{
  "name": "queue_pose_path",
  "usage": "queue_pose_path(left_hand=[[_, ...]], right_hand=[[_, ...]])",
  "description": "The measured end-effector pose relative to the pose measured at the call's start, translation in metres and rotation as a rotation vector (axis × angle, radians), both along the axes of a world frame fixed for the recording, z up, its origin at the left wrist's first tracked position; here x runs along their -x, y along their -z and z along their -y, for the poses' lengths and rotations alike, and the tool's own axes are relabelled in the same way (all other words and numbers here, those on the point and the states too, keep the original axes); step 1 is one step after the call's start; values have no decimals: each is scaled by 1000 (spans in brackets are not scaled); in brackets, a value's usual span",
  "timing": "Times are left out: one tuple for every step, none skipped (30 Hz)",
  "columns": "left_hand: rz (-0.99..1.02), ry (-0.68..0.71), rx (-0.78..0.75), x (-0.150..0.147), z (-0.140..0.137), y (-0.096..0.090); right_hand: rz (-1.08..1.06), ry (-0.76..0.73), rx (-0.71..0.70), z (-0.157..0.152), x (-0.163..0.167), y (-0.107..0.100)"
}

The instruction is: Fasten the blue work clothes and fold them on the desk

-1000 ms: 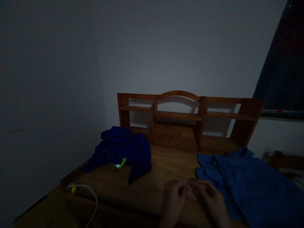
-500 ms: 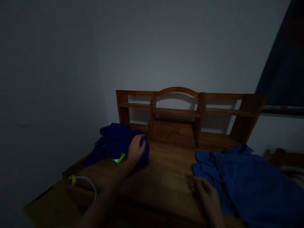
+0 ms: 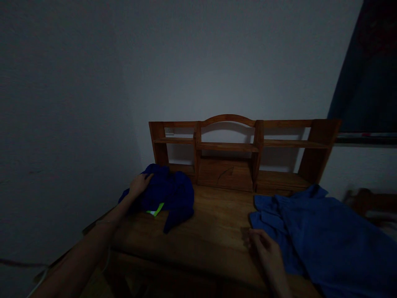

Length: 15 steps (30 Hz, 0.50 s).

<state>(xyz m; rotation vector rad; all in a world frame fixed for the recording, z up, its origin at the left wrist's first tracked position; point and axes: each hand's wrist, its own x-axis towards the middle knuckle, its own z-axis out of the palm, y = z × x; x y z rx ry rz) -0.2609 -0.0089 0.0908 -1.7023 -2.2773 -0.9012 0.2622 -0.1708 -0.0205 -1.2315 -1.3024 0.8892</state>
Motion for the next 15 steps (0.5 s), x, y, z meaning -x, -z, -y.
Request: queue_pose_path(left_hand=[[57,11,-66,-5,0,-5],[121,30,-155,-10,1,-11],[189,60,-254,-17,2,-18],[268,103,-350,-24,4,-26],[356,153,-439,-33,6,-35],[453,204,-516,-42,8,-44],[551,253,-583,-52,11,-54],[645,303,-641,-64,15,-64],[730,353,-688,-76,19,-74],[806,412,-727,-90,24,-83],[880,481,-752,-104,30,-93],[953,553,-758,-119,35,-101],[1024,619,-752,-134,41,-108],[1086,684,-731,-149,46,-113],[1141,753,-696,-164,51,-116]], right_hand=[[-3,-5,2,0,0,0],[-3,-11,-2,-1,0,0],[0,-14,-10,-1,1,0],[6,-15,-17,-1,1,0],[12,-13,-19,-1,1,0],[17,-7,-19,-1,1,0],[23,-2,-19,-1,1,0],[29,3,-19,-1,1,0],[36,9,-19,0,1,1],[43,13,-19,0,1,1],[49,16,-19,0,1,1],[53,14,-17,0,1,1],[55,12,-13,1,1,0],[52,13,-12,1,2,-2],[45,13,-10,2,3,-4]])
